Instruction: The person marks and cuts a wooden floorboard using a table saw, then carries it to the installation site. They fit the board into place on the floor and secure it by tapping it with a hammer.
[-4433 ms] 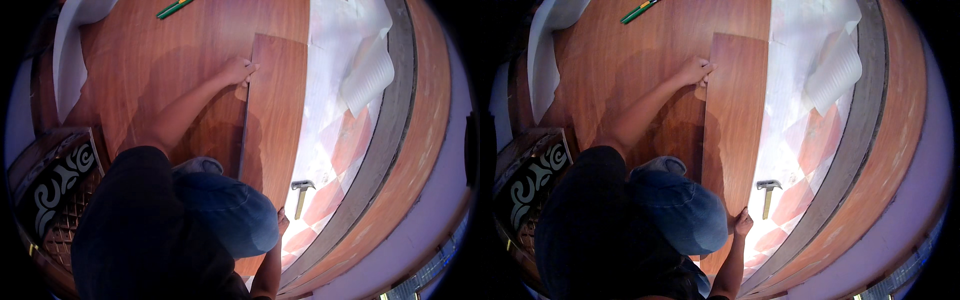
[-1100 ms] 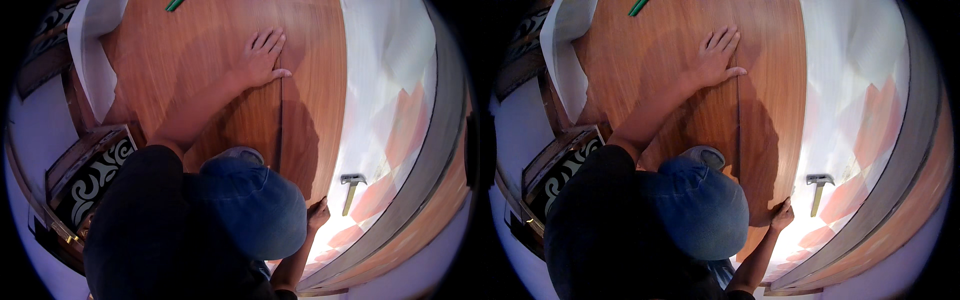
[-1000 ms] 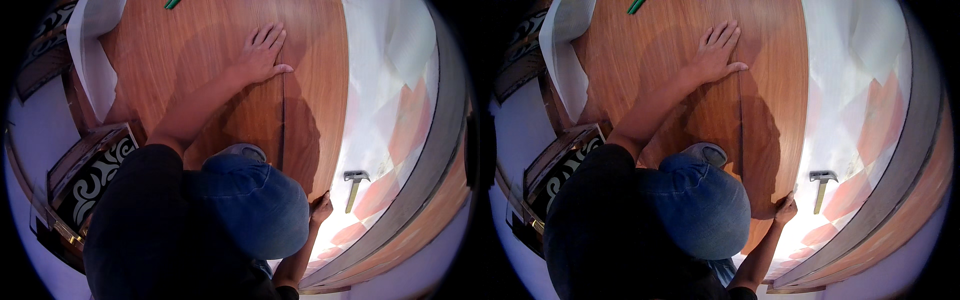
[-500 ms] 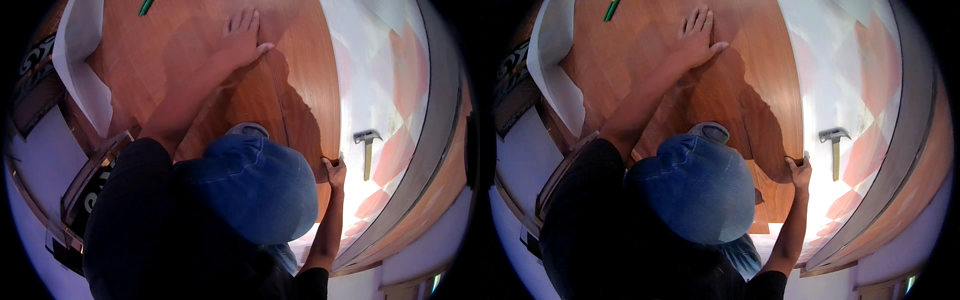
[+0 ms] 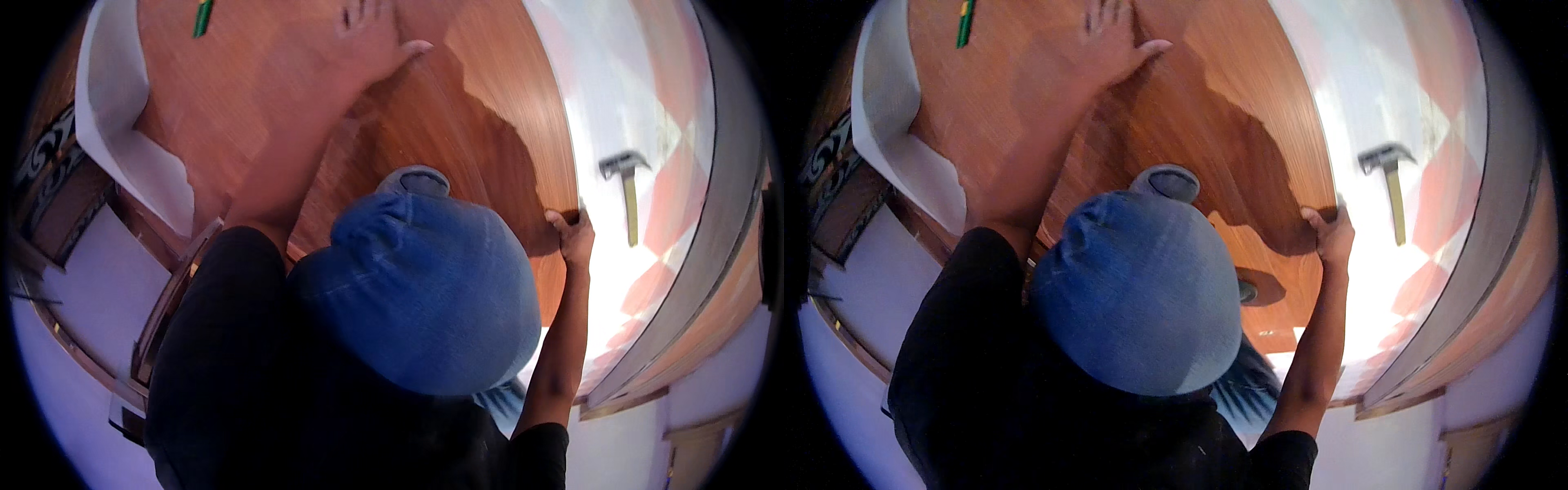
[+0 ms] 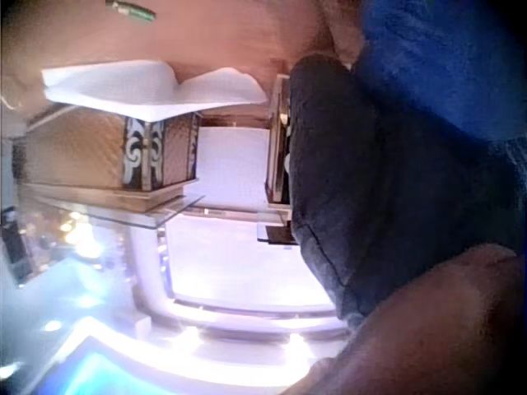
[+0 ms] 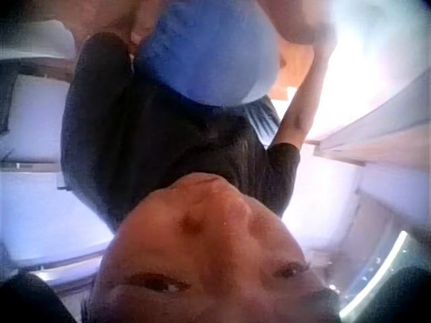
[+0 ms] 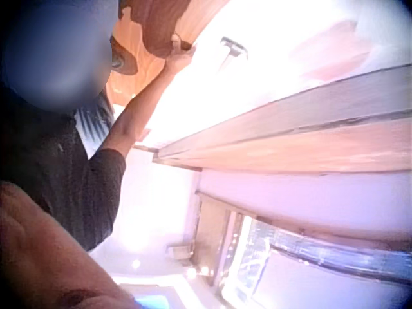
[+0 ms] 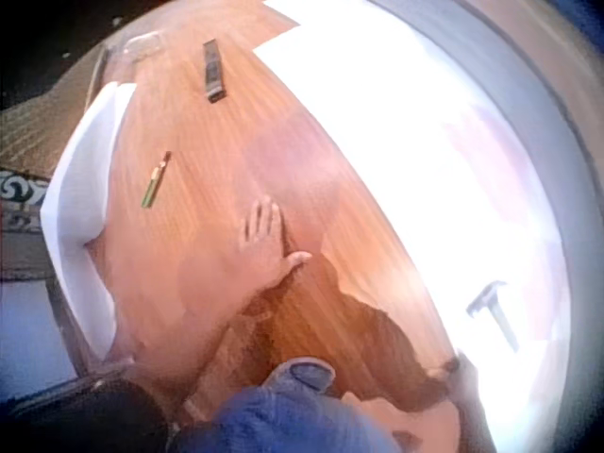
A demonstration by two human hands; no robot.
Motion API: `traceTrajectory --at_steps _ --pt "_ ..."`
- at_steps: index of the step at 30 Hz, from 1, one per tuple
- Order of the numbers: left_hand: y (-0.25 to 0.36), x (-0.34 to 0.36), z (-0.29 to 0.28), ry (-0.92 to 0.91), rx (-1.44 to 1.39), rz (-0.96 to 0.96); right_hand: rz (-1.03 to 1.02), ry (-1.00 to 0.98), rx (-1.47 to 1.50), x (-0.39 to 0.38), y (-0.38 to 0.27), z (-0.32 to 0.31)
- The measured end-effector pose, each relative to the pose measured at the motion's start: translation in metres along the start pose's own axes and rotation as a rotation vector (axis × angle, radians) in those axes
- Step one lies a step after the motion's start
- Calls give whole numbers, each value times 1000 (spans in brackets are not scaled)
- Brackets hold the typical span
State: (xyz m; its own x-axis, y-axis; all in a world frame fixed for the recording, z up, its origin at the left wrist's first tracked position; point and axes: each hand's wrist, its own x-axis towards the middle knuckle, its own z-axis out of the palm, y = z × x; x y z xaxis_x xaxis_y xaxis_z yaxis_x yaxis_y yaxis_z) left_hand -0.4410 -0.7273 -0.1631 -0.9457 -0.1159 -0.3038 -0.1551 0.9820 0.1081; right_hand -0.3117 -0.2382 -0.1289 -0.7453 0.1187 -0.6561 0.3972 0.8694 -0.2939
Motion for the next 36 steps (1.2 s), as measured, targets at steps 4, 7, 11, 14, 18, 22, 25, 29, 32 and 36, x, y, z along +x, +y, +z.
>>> traceTrajectory --at_steps 4,7,11,14,18,22,25,29,32,36 --pt "-25 0 34 218 62 186 88 -84 15 -4 1 -8" --pt "-26 9 30 81 135 220 -4 -32 -14 9 19 2" --pt "-27 9 38 101 245 225 158 -66 -67 -4 -3 -9" --pt "-46 13 52 165 225 283 120 -84 -113 -7 -1 -8" --pt "27 -16 28 38 373 418 86 -34 -34 -4 25 10" --pt "162 -74 8 169 18 980 56 -12 -127 -5 17 9" --pt "225 -68 0 65 103 1225 55 -33 -134 -8 9 0" --pt "279 -42 -12 -274 344 1352 9 -21 -137 -5 18 1" --pt "287 -39 -8 -334 413 1284 -2 8 -59 0 22 4" --pt "286 -39 -3 -387 367 1220 -80 68 -41 -11 27 12"
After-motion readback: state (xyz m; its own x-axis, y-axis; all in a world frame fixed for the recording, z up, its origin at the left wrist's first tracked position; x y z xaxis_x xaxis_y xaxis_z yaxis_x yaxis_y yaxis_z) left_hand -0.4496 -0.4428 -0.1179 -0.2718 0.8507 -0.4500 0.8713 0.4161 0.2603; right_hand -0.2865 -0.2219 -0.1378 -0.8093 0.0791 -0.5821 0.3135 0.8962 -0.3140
